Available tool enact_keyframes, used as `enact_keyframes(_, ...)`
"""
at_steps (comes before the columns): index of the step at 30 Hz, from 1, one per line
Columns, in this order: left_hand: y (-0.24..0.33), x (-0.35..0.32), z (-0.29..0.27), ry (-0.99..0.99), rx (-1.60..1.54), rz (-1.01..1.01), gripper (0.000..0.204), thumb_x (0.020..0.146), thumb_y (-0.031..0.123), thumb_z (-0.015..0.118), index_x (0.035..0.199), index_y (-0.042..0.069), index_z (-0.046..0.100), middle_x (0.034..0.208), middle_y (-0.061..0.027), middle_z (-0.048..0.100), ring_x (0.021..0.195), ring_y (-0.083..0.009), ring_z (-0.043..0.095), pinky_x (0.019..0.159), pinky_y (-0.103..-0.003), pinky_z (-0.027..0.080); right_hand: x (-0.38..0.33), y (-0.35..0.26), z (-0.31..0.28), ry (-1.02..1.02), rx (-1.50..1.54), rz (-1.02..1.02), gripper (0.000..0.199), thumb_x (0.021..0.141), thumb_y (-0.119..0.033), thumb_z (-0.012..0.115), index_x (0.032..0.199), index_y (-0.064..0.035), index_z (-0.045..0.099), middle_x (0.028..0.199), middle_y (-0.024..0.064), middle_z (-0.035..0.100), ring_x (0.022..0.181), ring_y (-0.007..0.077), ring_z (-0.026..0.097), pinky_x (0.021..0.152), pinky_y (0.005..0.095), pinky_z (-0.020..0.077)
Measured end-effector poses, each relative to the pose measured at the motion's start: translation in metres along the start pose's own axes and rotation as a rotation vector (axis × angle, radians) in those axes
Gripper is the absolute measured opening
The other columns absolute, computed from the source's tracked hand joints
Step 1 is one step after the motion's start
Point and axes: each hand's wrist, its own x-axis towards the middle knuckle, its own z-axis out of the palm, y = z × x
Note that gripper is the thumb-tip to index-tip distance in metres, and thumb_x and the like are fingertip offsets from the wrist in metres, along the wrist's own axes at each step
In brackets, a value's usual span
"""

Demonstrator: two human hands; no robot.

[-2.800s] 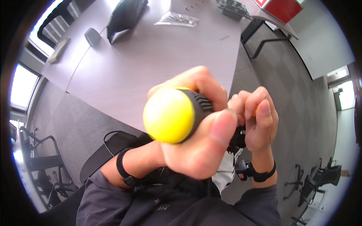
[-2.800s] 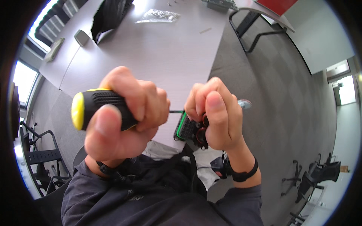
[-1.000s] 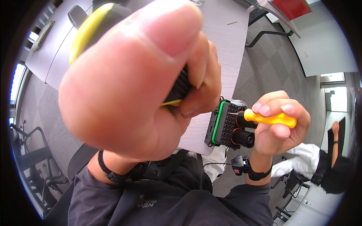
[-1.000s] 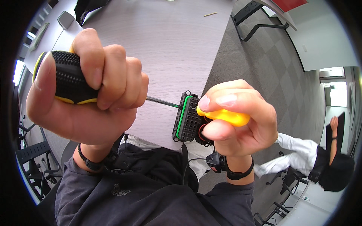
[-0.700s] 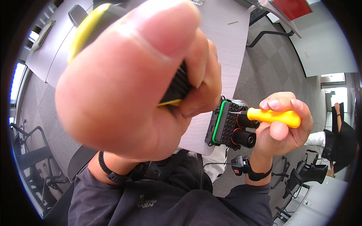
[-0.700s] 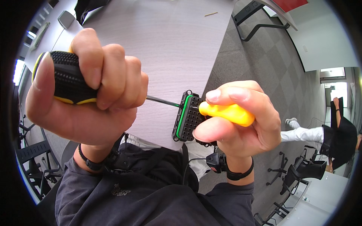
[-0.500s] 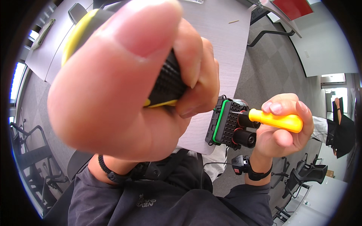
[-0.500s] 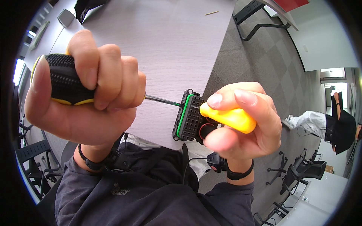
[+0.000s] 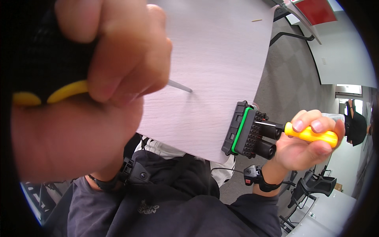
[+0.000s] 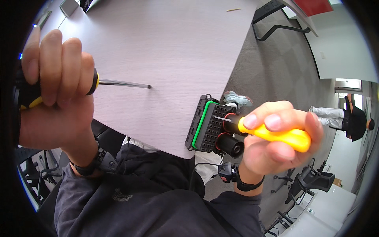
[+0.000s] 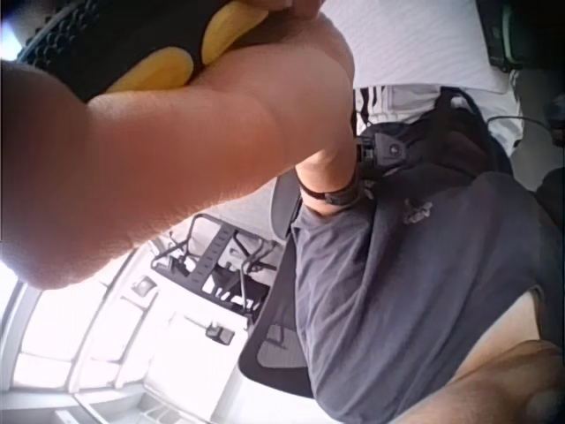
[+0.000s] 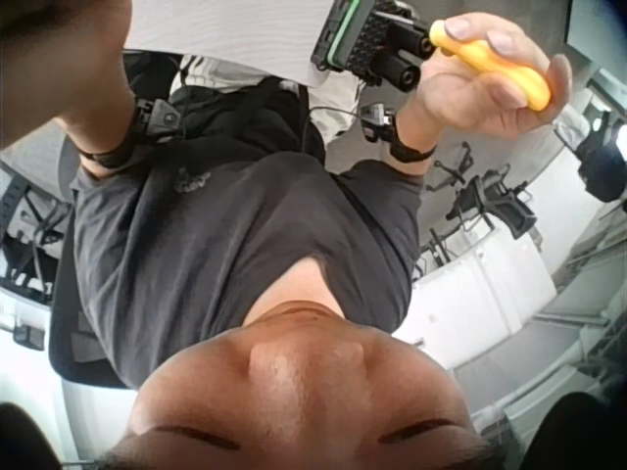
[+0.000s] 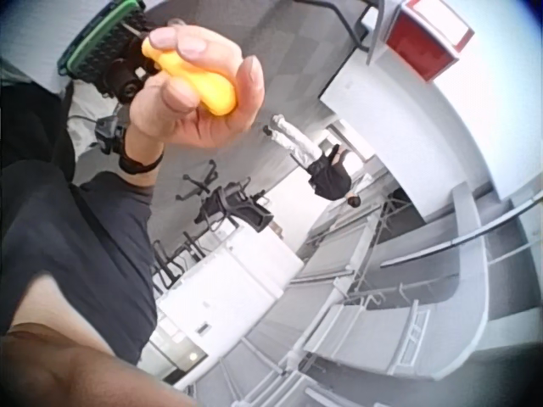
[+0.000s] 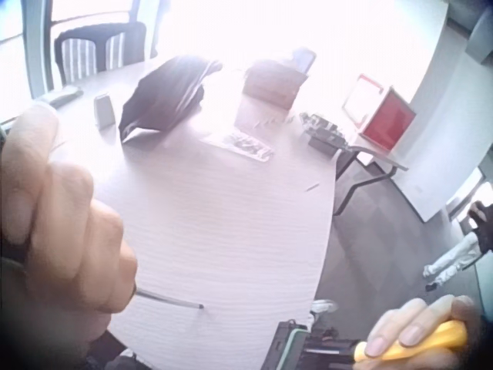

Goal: The person disassembles an electronic component using screwdrivers, removing a black plastic cover from a grey base and then removing internal screws and pins.

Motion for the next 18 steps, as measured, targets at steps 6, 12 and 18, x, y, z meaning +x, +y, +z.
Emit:
enact_keyframes(6,0.003,0.015,0.005,-0.049,0.084,-0.049,0.041,0.092,0.051,0.032,0.085,0.013,0.045,0.06,0.001,0.039,0.048,-0.0085,0.036,0.043,-0.022,0.029,-0.005,0.001,0.002,0.025,0.03,-0.022,0.047,0.092,-0.027,0.061,0.125,0.0017,0.044,0.085,0.0132,0.06,0.062,0.0222,0.06,0.051,0.0293,0.0538)
enact_keyframes(12,0.0,0.015,0.017,0.069,0.01,-0.03,0.04,0.094,0.047,0.029,0.081,0.013,0.045,0.056,0.0014,0.039,0.044,-0.0077,0.035,0.04,-0.021,0.027,-0.001,-0.007,0.008,0.008,0.058,0.067,0.028,0.092,-0.021,0.061,0.105,-0.0011,0.046,0.081,0.0134,0.059,0.063,0.0232,0.062,0.053,0.0324,0.0553)
enact_keyframes(18,-0.006,0.012,0.014,0.081,0.002,-0.01,0.04,0.094,0.048,0.03,0.081,0.013,0.045,0.056,0.0017,0.039,0.044,-0.0072,0.035,0.04,-0.021,0.028,0.0,-0.011,0.013,-0.018,0.0,0.158,0.029,0.097,-0.032,0.05,0.099,-0.0062,0.037,0.067,0.0128,0.056,0.054,0.0227,0.058,0.049,0.0322,0.0505)
